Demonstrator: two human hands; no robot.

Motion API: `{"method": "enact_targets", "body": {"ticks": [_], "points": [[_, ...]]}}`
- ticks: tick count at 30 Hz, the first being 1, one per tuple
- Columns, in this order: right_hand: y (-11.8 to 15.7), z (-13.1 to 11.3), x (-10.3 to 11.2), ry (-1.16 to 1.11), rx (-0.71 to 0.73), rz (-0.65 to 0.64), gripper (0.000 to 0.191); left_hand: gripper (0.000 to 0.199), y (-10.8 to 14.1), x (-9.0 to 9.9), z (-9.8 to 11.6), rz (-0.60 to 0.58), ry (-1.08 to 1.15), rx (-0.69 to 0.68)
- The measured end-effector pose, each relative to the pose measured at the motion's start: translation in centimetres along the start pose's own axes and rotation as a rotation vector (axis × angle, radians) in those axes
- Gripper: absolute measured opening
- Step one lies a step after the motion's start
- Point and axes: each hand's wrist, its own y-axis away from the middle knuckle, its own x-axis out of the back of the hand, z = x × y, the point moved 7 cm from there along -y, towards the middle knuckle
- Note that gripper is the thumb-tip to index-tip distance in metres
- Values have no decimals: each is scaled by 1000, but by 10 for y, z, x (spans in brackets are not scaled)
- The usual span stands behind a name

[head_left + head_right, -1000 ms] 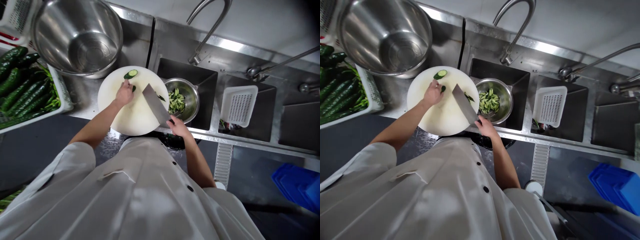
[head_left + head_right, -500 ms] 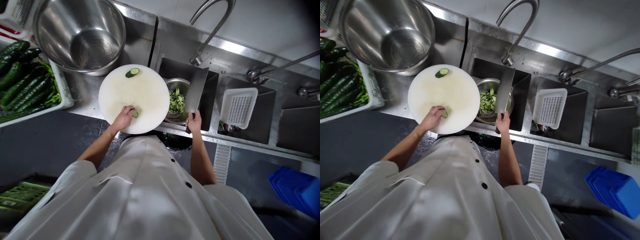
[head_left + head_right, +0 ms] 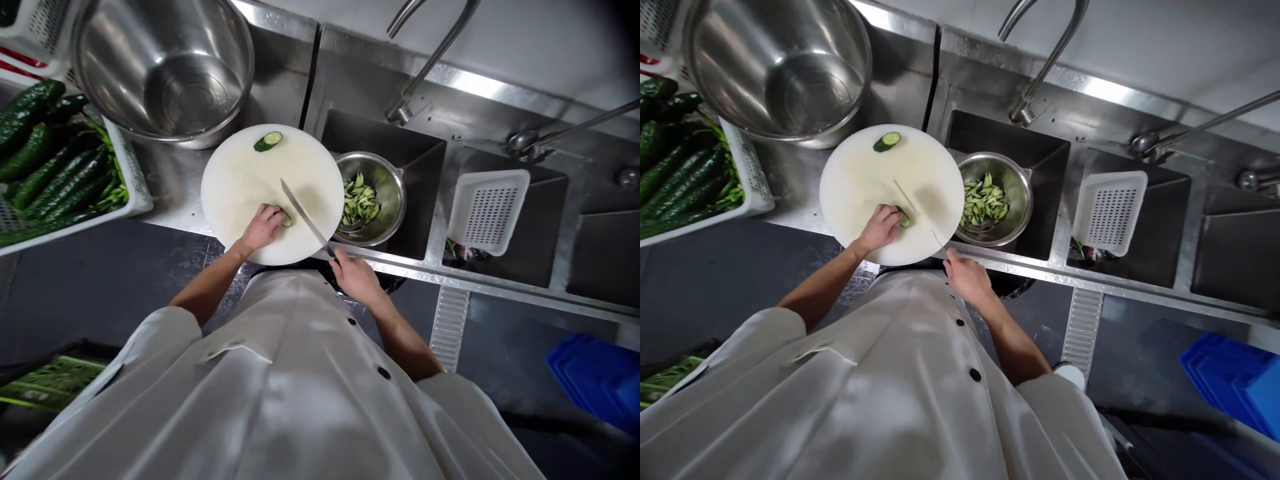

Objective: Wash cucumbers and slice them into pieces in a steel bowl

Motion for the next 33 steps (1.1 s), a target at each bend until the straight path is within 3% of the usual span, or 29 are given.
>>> {"method": "enact_targets", "body": {"ticks": [3,7,13,33], "points": [[7,-18,0,71,31,-104,39,31,-2,-3,1,-24,7,8],[9,-20,4,63,42,-138,39,29,-3,-4,2,-48,15,45],[-8,-32,7,8,75,-147,37,32,-4,-1,5,-46,50,36],[-10,-36,10,-37,83,-142,39,32,2,0,2,-26,20,21]]}}
